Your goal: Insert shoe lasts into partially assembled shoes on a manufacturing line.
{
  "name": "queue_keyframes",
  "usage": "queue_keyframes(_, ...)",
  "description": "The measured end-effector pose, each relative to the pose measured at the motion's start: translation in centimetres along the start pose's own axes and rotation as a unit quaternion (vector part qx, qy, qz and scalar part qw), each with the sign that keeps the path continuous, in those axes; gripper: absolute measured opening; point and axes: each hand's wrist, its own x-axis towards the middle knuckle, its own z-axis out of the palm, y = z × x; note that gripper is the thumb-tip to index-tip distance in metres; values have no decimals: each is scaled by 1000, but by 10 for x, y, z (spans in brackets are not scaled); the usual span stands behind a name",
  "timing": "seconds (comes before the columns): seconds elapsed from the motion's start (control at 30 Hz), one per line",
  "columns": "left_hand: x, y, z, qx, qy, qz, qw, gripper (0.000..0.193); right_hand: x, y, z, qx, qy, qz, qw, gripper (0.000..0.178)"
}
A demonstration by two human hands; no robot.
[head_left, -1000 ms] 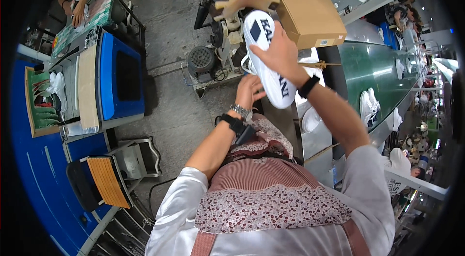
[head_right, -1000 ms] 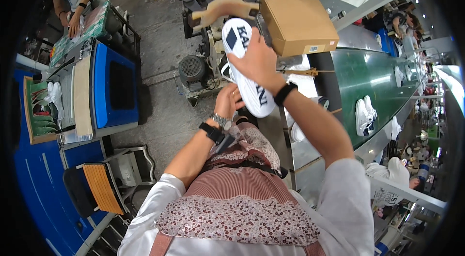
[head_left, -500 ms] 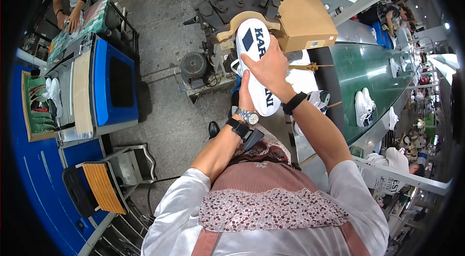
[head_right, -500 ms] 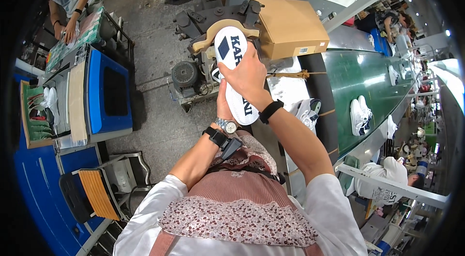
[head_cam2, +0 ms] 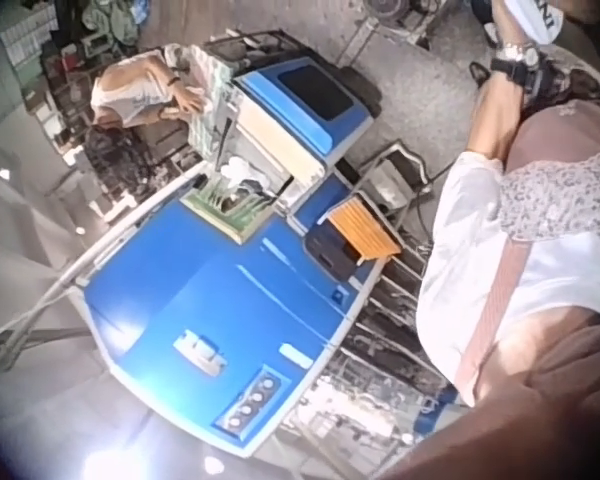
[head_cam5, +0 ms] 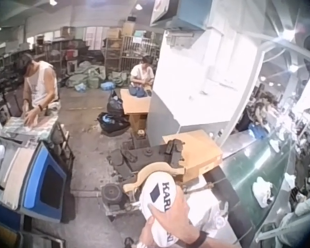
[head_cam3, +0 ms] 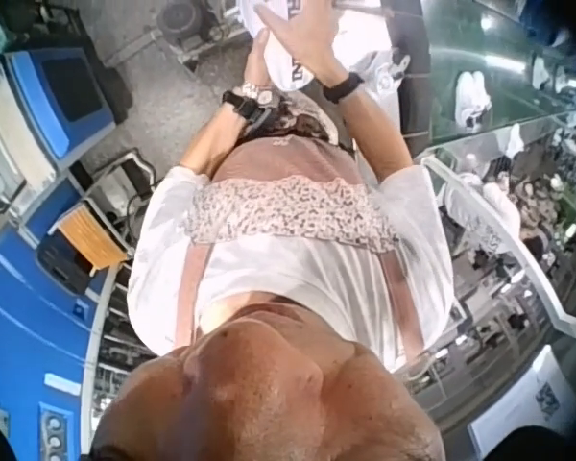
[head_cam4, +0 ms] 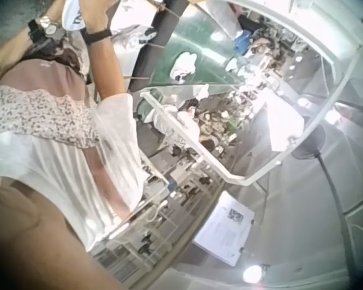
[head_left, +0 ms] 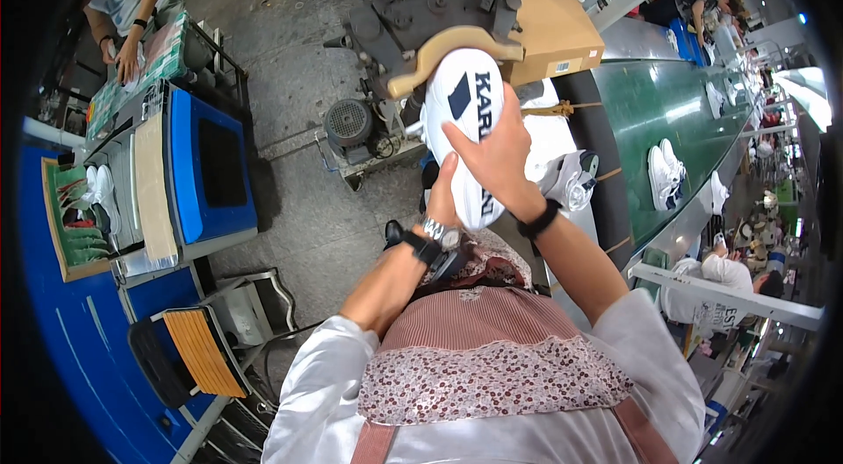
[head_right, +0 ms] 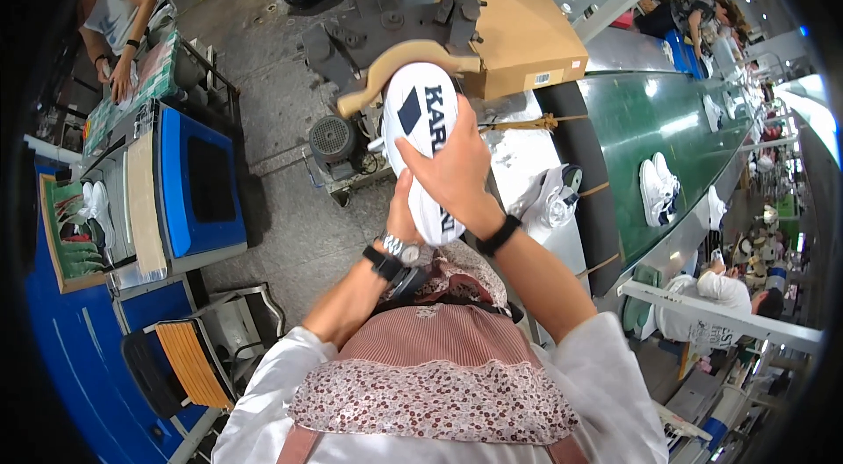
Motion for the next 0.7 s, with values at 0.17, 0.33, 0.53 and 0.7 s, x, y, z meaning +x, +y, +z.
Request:
queue_keyframes(0.17, -51, 42, -70, 140, -24, -72, 987, 66, -35, 43, -20, 493, -126, 330, 795, 67)
queue_keyframes(0.33, -119, 121, -105, 448, -45, -89, 889, 66, 7, 62, 88, 662, -196, 356, 629, 82)
queue_keyframes(0.53, -231, 133, -133, 529, 121, -151, 826, 69, -4, 46, 80, 907, -260, 230, 237, 71)
queue_keyframes(0.7, -190, 87, -140, 636, 243, -92, 727, 53, -15, 38, -5, 870, -262, 263, 325, 64)
